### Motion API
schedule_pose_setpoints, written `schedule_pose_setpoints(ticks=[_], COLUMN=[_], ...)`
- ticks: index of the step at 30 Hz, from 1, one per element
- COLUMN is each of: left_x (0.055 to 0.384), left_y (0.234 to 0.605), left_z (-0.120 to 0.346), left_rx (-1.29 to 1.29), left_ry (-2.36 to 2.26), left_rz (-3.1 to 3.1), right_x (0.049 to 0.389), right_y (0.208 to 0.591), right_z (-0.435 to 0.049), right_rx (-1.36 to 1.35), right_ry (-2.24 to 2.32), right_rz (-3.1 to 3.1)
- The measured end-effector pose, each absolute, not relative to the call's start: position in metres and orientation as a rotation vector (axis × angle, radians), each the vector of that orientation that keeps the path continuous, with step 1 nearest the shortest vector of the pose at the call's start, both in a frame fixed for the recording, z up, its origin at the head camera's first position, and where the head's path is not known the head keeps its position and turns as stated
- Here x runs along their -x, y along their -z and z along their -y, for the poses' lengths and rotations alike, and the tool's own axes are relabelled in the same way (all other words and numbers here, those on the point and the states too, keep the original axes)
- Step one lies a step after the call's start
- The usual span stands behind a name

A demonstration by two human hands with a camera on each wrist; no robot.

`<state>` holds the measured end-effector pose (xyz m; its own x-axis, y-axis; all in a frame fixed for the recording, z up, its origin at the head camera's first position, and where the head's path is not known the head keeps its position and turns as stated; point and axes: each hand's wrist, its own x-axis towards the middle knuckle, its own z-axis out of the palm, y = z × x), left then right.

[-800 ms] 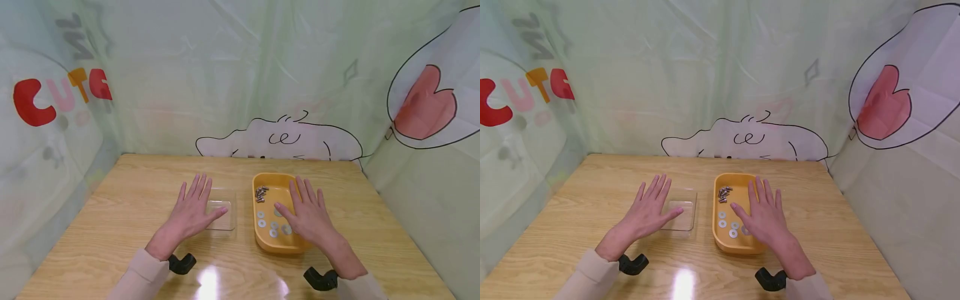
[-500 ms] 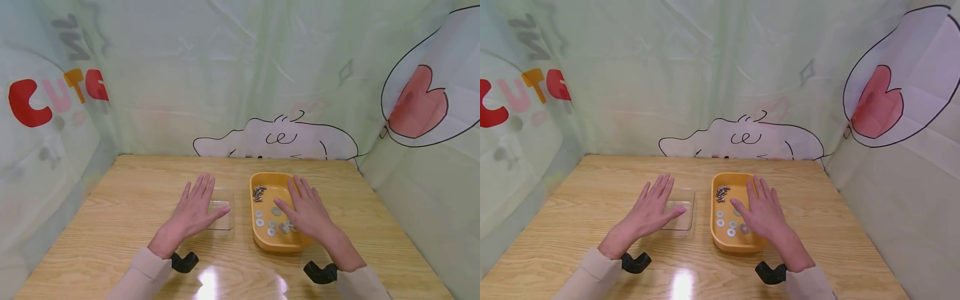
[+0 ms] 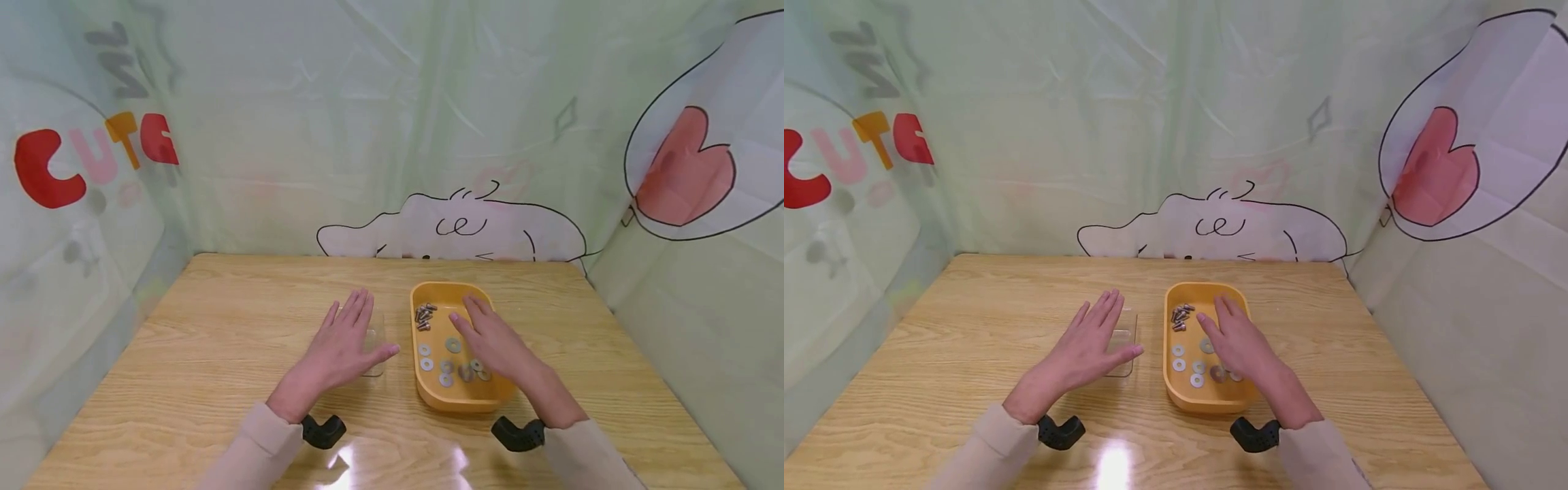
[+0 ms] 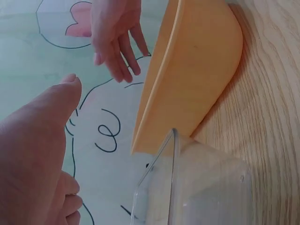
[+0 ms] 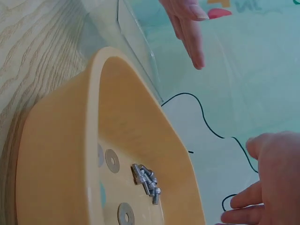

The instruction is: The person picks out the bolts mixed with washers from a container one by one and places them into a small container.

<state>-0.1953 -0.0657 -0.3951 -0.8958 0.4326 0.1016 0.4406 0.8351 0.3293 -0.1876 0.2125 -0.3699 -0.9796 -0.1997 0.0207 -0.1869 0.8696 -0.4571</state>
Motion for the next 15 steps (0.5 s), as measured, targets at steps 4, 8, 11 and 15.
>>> schedule_pose_setpoints(ticks=[4,8,11,15], left_x=[0.195,0.195,0.195,0.196], left_y=[0.397,0.398,0.398,0.398], left_z=[0.059,0.053,0.049,0.043], left_rx=[0.738,0.774,0.805,0.847], left_ry=[0.54,0.564,0.567,0.559], left_rz=[3.0,2.997,2.991,2.987], right_x=[0.195,0.204,0.211,0.218], right_y=[0.372,0.373,0.373,0.376], right_z=[-0.211,-0.211,-0.209,-0.208], right_rx=[0.284,0.286,0.297,0.255], right_ry=[0.794,0.874,0.93,0.982], right_rz=[-2.97,-2.943,-2.927,-2.885])
